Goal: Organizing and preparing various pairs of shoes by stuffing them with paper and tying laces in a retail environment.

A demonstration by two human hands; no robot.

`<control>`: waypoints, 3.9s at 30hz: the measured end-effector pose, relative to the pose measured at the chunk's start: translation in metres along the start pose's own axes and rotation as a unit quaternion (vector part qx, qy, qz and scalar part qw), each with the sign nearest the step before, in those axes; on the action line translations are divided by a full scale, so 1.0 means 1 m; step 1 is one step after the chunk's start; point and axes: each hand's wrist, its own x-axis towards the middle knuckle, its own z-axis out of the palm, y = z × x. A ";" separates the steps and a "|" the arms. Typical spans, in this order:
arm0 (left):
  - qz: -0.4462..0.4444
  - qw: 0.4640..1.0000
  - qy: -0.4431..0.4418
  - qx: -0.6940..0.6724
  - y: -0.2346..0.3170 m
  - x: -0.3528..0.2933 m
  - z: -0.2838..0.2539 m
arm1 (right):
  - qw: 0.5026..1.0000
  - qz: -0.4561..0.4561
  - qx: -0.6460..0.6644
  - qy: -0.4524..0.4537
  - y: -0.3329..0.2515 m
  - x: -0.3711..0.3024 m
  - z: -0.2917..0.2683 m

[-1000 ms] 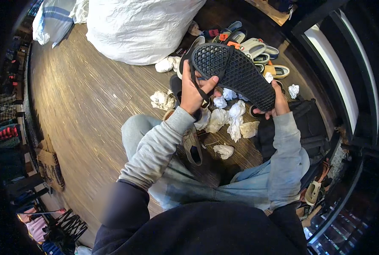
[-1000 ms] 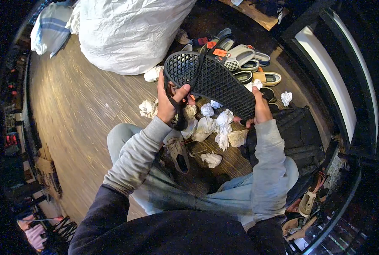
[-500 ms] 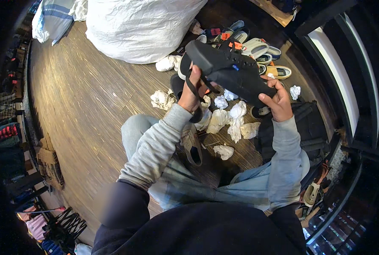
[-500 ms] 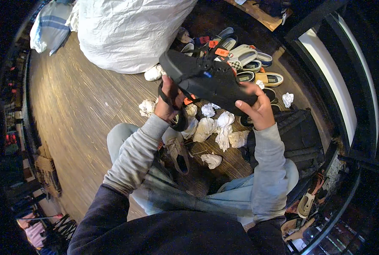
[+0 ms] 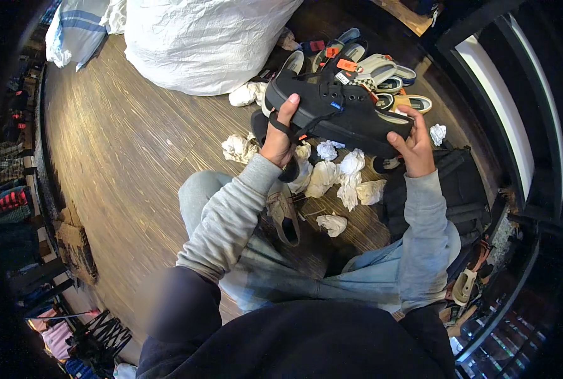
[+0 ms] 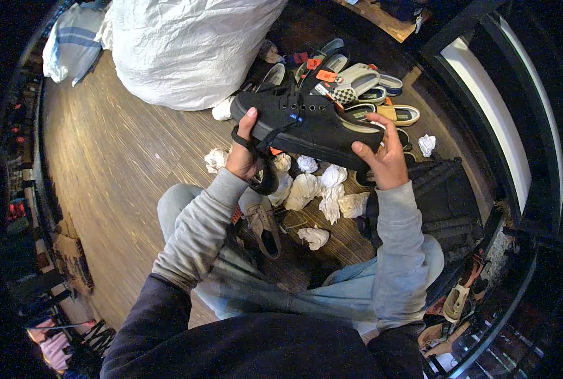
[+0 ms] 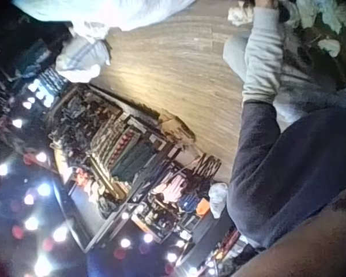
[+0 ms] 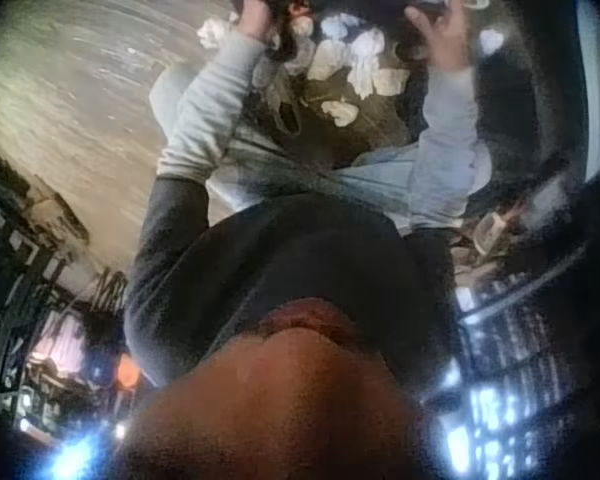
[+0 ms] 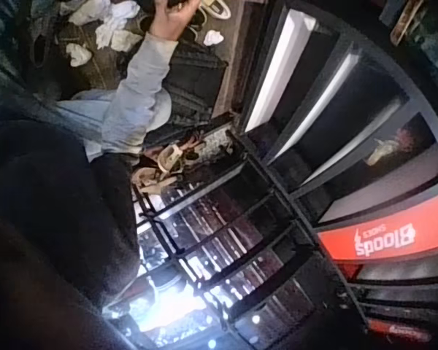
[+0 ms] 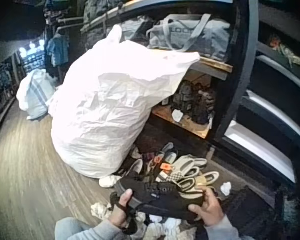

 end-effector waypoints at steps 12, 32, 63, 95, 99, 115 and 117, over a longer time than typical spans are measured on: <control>-0.149 0.983 0.027 -0.106 -0.015 0.006 -0.013 | 0.973 0.194 0.107 0.063 0.023 0.005 0.014; -0.238 0.958 -0.020 -0.156 -0.016 0.006 -0.003 | 0.896 -0.253 -0.237 0.276 0.027 -0.012 0.041; -0.300 0.948 -0.105 -0.003 -0.013 -0.012 -0.020 | 0.891 0.076 0.386 0.225 0.050 0.005 0.022; -0.280 0.927 -0.174 -0.181 -0.001 -0.010 -0.010 | 0.877 -0.021 0.476 0.062 0.020 0.016 -0.014; -0.271 0.907 -0.209 -0.246 0.005 -0.011 -0.003 | 0.943 0.026 0.285 0.171 0.029 0.019 -0.039; -0.250 0.955 -0.138 -0.081 -0.023 -0.023 0.008 | 0.833 -0.205 -0.510 -0.065 0.003 -0.052 0.094; -0.249 0.957 -0.131 -0.076 -0.027 -0.025 0.007 | 0.827 -0.193 -0.524 -0.063 0.008 -0.054 0.096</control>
